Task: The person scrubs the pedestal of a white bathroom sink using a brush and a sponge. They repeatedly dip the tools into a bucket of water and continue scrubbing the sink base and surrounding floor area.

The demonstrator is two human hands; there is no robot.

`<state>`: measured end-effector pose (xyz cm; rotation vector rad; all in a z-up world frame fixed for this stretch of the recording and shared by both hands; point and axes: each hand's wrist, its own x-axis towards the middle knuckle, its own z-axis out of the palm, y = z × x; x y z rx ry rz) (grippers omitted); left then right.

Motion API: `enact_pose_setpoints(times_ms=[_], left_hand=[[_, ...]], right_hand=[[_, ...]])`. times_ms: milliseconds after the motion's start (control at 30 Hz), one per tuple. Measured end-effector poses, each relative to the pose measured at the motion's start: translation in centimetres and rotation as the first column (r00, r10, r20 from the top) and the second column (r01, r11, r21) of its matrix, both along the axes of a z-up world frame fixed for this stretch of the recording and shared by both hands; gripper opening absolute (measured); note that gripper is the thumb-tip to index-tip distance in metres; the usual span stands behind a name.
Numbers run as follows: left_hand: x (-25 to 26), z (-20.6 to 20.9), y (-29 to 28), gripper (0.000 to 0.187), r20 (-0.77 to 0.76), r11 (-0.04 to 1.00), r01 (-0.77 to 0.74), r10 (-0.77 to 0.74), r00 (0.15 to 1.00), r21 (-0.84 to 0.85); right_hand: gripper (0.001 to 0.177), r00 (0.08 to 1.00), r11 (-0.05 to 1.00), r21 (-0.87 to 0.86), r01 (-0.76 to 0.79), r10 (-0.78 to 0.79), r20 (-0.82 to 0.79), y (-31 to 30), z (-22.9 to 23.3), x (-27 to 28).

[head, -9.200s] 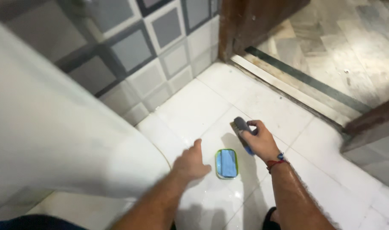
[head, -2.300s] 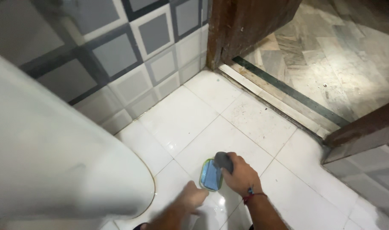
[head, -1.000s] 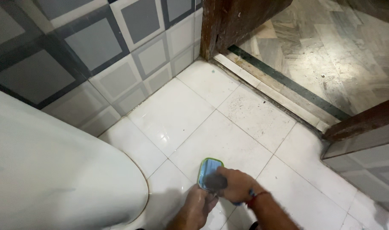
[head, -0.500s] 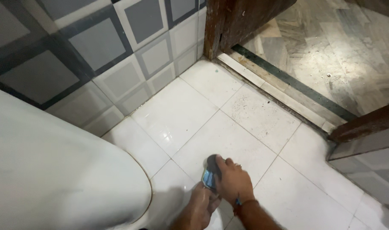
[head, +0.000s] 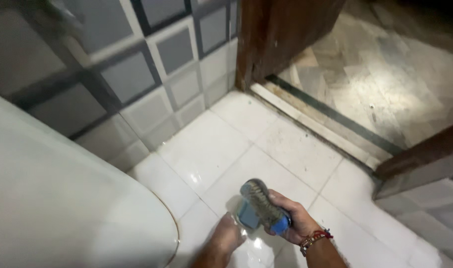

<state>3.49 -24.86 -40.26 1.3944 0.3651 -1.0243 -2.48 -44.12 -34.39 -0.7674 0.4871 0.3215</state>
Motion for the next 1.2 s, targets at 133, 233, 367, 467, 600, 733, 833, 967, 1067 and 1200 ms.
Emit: enact_pose_setpoints(times_ms=[133,233,367,467,600,733,833,967,1067,1200], left_hand=[[3.7,5.6,2.2,0.058,0.362,0.940,0.190,-0.289,0.886,0.285],[5.1,13.4,5.3,0.064,0.555,0.774,0.246,-0.602,0.574,0.584],[3.6,25.4,10.5,0.050,0.157,0.168,0.104,-0.982,0.105,0.980],[2.2,30.8,12.8,0.043,-0.275,-0.251,-0.227,-0.959,-0.077,0.941],[2.3,30.7,16.4,0.028,-0.099,0.000,-0.496,-0.980,-0.172,0.868],[3.6,29.8,18.4,0.022,-0.014,0.111,-0.412,-0.958,-0.287,0.904],[3.8,30.7,18.9,0.020,0.101,0.233,-0.450,-0.949,-0.298,0.862],[4.5,31.9,19.3,0.020,0.116,0.325,-0.578,-0.922,-0.369,0.748],[4.6,31.8,19.7,0.020,0.032,0.284,-0.614,-0.921,-0.388,0.736],[4.4,31.5,19.9,0.018,0.065,0.296,-0.579,-0.920,-0.385,0.759]], right_hand=[[0.051,0.939,0.965,0.231,-0.126,0.041,0.341,1.7,5.3,2.7],[0.051,0.872,0.937,0.293,-0.189,0.023,0.489,4.0,8.2,4.1],[0.050,0.894,0.941,0.311,-0.137,-0.018,0.448,8.8,11.3,7.1],[0.044,0.932,0.995,0.060,0.076,-0.092,0.350,13.0,12.9,10.2],[0.046,0.857,0.907,-0.399,0.137,0.094,0.507,18.8,13.9,13.4],[0.052,0.602,0.964,-0.193,0.181,0.047,0.797,24.4,17.7,15.2],[0.053,0.643,0.979,-0.153,0.135,0.031,0.765,25.8,19.2,17.6],[0.046,0.693,0.866,-0.418,0.275,0.123,0.710,26.7,12.3,21.0],[0.049,0.912,0.881,-0.469,0.067,0.136,0.386,25.8,5.1,19.8],[0.052,0.937,0.920,-0.390,0.042,0.100,0.336,25.5,8.7,17.9]])
